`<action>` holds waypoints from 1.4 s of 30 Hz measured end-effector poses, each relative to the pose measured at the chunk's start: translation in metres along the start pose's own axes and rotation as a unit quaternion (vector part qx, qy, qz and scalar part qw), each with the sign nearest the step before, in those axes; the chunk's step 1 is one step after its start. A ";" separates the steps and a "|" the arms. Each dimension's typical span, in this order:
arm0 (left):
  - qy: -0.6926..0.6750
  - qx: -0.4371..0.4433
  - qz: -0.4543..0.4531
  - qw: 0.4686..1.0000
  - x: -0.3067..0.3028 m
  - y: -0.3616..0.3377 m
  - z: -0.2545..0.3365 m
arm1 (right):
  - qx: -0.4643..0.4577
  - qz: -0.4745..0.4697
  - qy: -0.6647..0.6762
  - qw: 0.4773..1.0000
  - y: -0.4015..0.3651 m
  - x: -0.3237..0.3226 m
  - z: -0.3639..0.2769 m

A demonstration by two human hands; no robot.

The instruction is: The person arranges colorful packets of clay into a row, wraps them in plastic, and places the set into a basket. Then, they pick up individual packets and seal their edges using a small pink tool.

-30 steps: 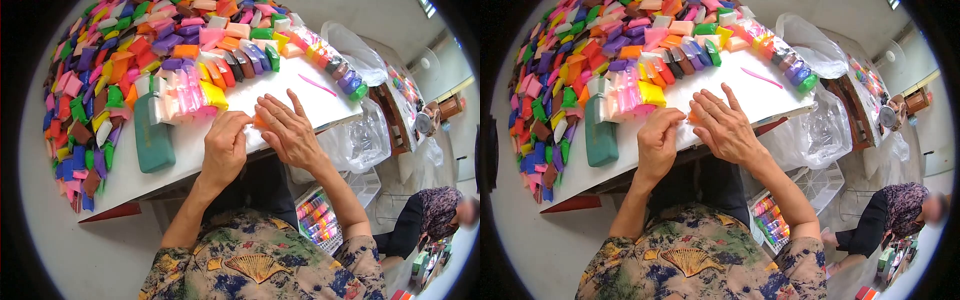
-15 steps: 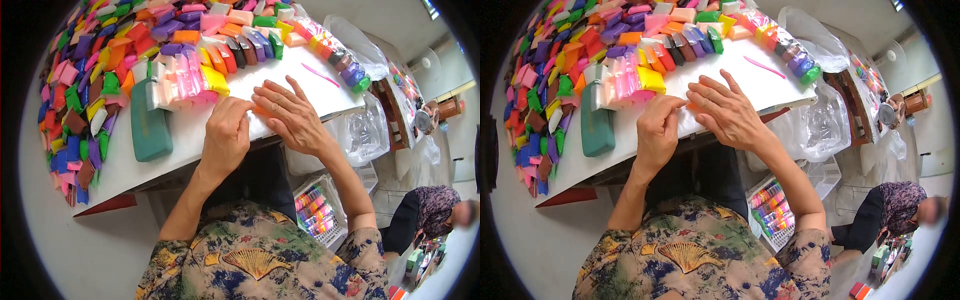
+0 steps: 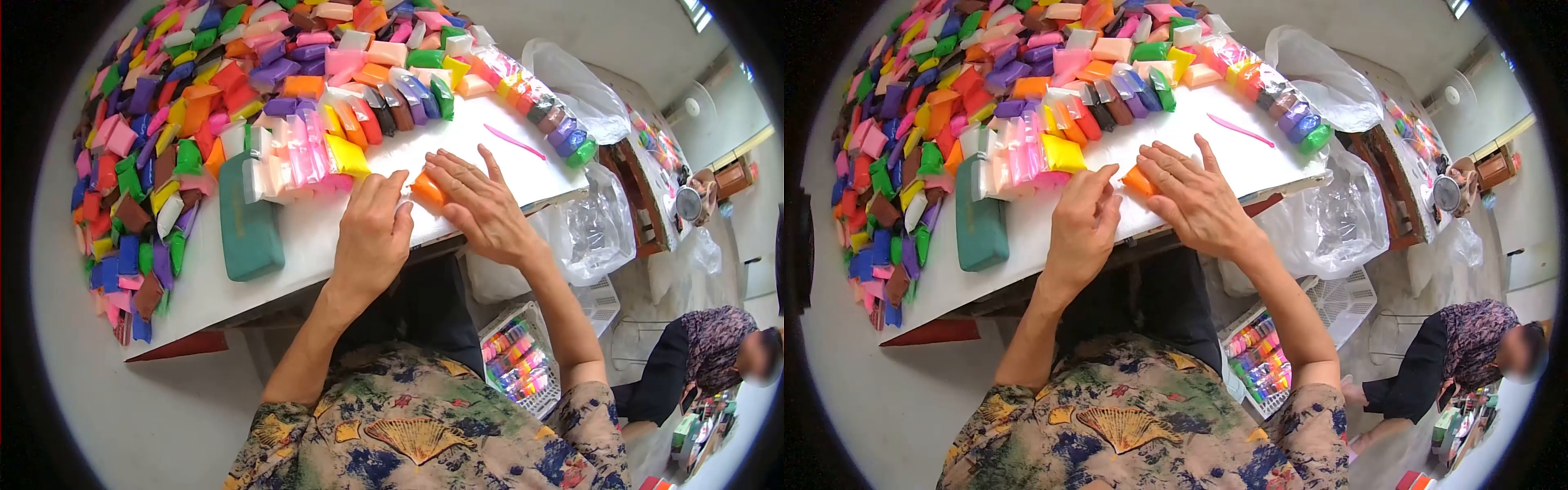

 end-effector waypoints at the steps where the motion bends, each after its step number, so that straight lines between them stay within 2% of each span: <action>1: 0.016 -0.003 -0.007 1.000 0.001 0.000 0.001 | 0.007 -0.009 0.032 0.999 0.000 -0.002 0.003; 2: 0.023 -0.004 -0.027 0.999 0.001 0.001 0.003 | 0.014 -0.018 0.064 0.998 -0.001 -0.003 0.004; 5: 0.035 -0.005 -0.063 0.997 0.002 0.003 0.005 | 0.032 0.069 0.171 0.982 -0.006 -0.010 -0.001; 9: 0.042 -0.005 -0.046 0.998 0.006 0.001 0.003 | 0.030 0.182 0.071 0.980 -0.021 -0.006 -0.003; 12: 0.052 0.001 -0.034 0.998 0.009 0.003 0.004 | 0.018 0.185 -0.001 0.983 -0.022 0.003 -0.008; 22: 0.054 0.013 -0.019 0.998 0.011 0.001 0.005 | 0.041 0.262 -0.030 0.964 -0.018 0.015 -0.022; 34: 0.096 0.081 -0.037 0.991 0.011 -0.003 0.005 | 0.074 0.296 0.031 0.952 -0.017 0.025 -0.028; 42: 0.086 0.068 -0.033 0.993 0.009 0.000 0.008 | 0.116 0.314 0.029 0.942 -0.016 0.028 -0.031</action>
Point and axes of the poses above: each hand's wrist, its own y-axis towards the middle knuckle, its own x-axis out of the palm, z = x × y, the point moved 2 cm from there along y, towards the middle knuckle, and after that the axes turned 11 degrees about x, right-handed, at the moved point
